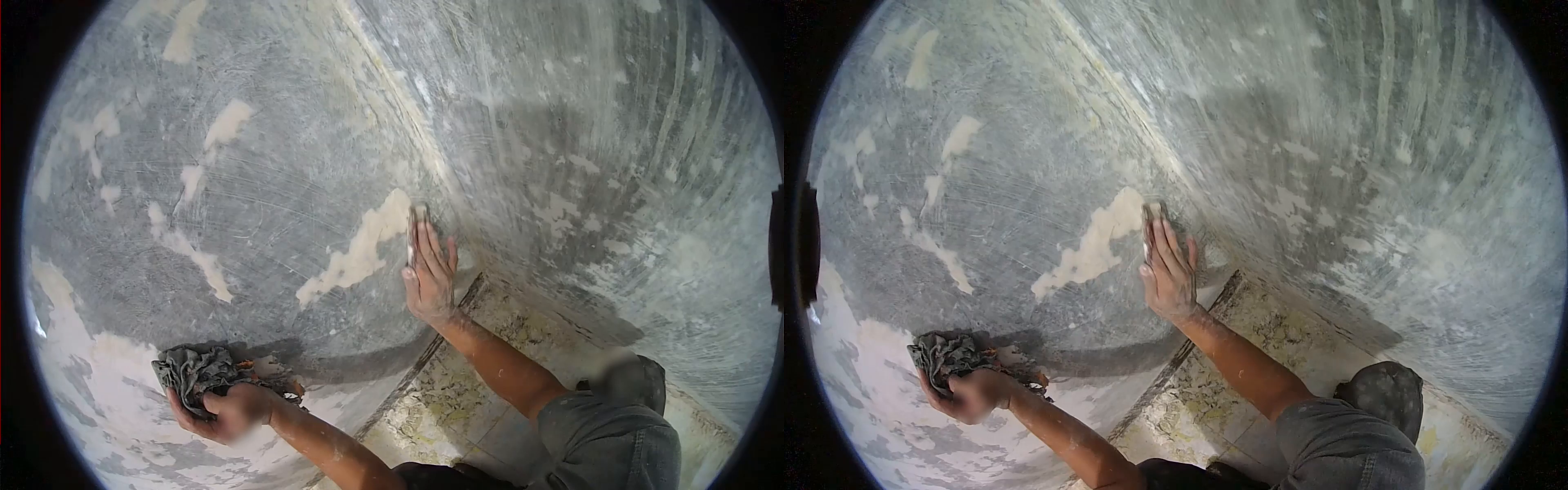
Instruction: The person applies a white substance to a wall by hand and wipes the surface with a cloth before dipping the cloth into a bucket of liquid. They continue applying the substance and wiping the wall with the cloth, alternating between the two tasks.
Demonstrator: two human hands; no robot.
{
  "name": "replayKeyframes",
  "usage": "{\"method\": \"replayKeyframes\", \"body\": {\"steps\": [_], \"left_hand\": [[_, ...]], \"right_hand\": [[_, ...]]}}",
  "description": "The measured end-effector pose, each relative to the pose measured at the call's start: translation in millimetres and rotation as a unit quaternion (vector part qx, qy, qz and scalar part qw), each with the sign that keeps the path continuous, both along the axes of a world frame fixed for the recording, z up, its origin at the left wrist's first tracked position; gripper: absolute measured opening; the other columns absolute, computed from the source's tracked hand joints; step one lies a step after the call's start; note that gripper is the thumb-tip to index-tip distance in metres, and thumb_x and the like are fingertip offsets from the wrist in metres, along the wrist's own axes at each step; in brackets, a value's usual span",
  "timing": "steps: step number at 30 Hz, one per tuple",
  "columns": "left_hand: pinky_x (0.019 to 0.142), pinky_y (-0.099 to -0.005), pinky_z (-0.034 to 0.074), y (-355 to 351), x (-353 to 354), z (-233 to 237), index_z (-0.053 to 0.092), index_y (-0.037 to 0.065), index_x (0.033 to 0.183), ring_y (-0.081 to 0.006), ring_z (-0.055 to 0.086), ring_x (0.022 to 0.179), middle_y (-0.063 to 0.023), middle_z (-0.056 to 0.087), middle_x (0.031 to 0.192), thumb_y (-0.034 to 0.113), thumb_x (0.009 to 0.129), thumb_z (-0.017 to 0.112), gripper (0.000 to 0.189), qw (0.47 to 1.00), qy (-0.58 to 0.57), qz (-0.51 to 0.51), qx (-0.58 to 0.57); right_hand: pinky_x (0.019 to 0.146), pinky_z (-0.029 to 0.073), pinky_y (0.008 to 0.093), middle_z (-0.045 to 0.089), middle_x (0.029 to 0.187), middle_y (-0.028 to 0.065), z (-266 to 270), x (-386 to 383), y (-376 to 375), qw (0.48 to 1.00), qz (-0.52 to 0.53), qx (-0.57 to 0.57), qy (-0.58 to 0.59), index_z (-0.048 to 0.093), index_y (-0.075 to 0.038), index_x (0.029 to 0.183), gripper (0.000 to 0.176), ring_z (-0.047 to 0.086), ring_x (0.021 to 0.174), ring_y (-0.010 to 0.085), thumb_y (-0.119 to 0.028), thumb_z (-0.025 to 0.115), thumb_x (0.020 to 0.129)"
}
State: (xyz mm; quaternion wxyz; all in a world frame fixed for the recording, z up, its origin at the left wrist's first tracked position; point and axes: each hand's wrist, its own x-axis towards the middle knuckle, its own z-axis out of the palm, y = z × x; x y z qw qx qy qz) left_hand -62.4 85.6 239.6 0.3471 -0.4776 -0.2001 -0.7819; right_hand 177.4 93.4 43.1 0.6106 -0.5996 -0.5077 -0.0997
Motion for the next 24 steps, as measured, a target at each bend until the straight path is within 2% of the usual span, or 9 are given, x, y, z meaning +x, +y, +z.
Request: {"method": "replayKeyframes", "body": {"steps": [2, 4, 7, 13, 14, 15, 17, 21, 24], "left_hand": [[0.091, -0.0355, 0.046, -1, 0, -4, 0.061, -0.007, 0.106, -0.0266, 0.058, 0.099, -0.0162, 0.061, 0.107, -0.004, 0.071, 0.042, 0.04, 1.0, -0.004, -0.001, -0.001], [0.092, -0.0361, 0.045, -2, -2, -5, 0.061, -0.007, 0.106, -0.027, 0.057, 0.1, -0.0164, 0.061, 0.107, -0.004, 0.07, 0.042, 0.041, 0.999, 0.003, 0.041, -0.011], [0.093, -0.0364, 0.044, 0, -2, -5, 0.061, -0.007, 0.106, -0.0266, 0.057, 0.101, -0.0163, 0.06, 0.108, -0.004, 0.069, 0.043, 0.042, 1.0, 0.011, 0.021, -0.006], [0.093, -0.0364, 0.044, -2, 0, -6, 0.06, -0.007, 0.107, -0.0265, 0.056, 0.103, -0.0151, 0.059, 0.11, -0.003, 0.068, 0.044, 0.042, 0.998, 0.011, 0.064, -0.017], [0.093, -0.0364, 0.044, -1, 0, -5, 0.06, -0.007, 0.107, -0.0265, 0.056, 0.103, -0.0151, 0.059, 0.11, -0.003, 0.068, 0.044, 0.042, 0.998, 0.009, 0.065, -0.016], [0.093, -0.0363, 0.044, -1, 1, -6, 0.06, -0.007, 0.107, -0.0267, 0.056, 0.103, -0.0151, 0.059, 0.11, -0.003, 0.068, 0.045, 0.042, 0.998, 0.011, 0.061, -0.012], [0.093, -0.0363, 0.044, -1, 3, -6, 0.06, -0.007, 0.108, -0.0268, 0.056, 0.103, -0.015, 0.059, 0.11, -0.003, 0.069, 0.045, 0.042, 0.998, 0.014, 0.056, -0.008], [0.094, -0.0365, 0.043, -1, 4, -6, 0.06, -0.006, 0.108, -0.0265, 0.056, 0.103, -0.015, 0.06, 0.109, -0.002, 0.07, 0.046, 0.041, 0.999, 0.017, 0.033, -0.007], [0.094, -0.0365, 0.044, 0, 2, -6, 0.06, -0.006, 0.107, -0.0267, 0.056, 0.103, -0.015, 0.06, 0.109, -0.002, 0.07, 0.046, 0.041, 0.999, 0.011, 0.045, -0.006]], "right_hand": [[0.111, 0.004, 0.0525, 0.026, 0.148, 0.0217, 34, 9, 3, 1.0, 0.016, 0.009, 0.006, 0.033, 0.007, 0.138, 0.058, 0.021, 0.139, 0.033, -0.034, 0.036, 0.097], [0.108, 0.009, 0.054, 0.023, 0.148, 0.0251, 66, 17, 16, 0.995, -0.026, 0.095, -0.016, 0.032, 0.009, 0.137, 0.067, 0.02, 0.138, 0.0367, -0.042, 0.039, 0.095], [0.104, 0.015, 0.0538, 0.026, 0.145, 0.0264, 77, 11, 25, 0.995, -0.084, 0.061, -0.004, 0.033, 0.01, 0.136, 0.072, 0.028, 0.131, 0.0369, -0.047, 0.044, 0.093], [0.098, 0.02, 0.0504, 0.024, 0.145, 0.0253, 100, 12, 30, 0.986, -0.136, 0.077, 0.053, 0.038, 0.009, 0.132, 0.065, 0.034, 0.12, 0.0338, -0.044, 0.044, 0.094], [0.102, 0.017, 0.0541, 0.017, 0.148, 0.0265, 98, 15, 33, 0.99, -0.098, 0.077, 0.068, 0.034, 0.008, 0.133, 0.064, 0.026, 0.129, 0.0384, -0.042, 0.041, 0.095], [0.102, 0.017, 0.0541, 0.017, 0.148, 0.0265, 97, 14, 36, 0.99, -0.098, 0.078, 0.067, 0.034, 0.008, 0.133, 0.064, 0.026, 0.129, 0.0384, -0.042, 0.041, 0.095], [0.106, 0.008, 0.0584, 0.011, 0.149, 0.0279, 95, 10, 43, 0.991, -0.061, 0.098, 0.073, 0.023, 0.008, 0.139, 0.068, 0.012, 0.137, 0.0439, -0.042, 0.039, 0.096], [0.108, 0.004, 0.0603, 0.015, 0.147, 0.0305, 111, 7, 40, 0.985, -0.034, 0.115, 0.126, 0.021, 0.01, 0.14, 0.068, 0.009, 0.138, 0.0451, -0.041, 0.035, 0.097], [0.108, 0.005, 0.0585, 0.017, 0.149, 0.0269, 110, 8, 40, 0.988, -0.06, 0.079, 0.117, 0.019, 0.009, 0.142, 0.064, 0.013, 0.139, 0.0427, -0.037, 0.03, 0.098]]}}
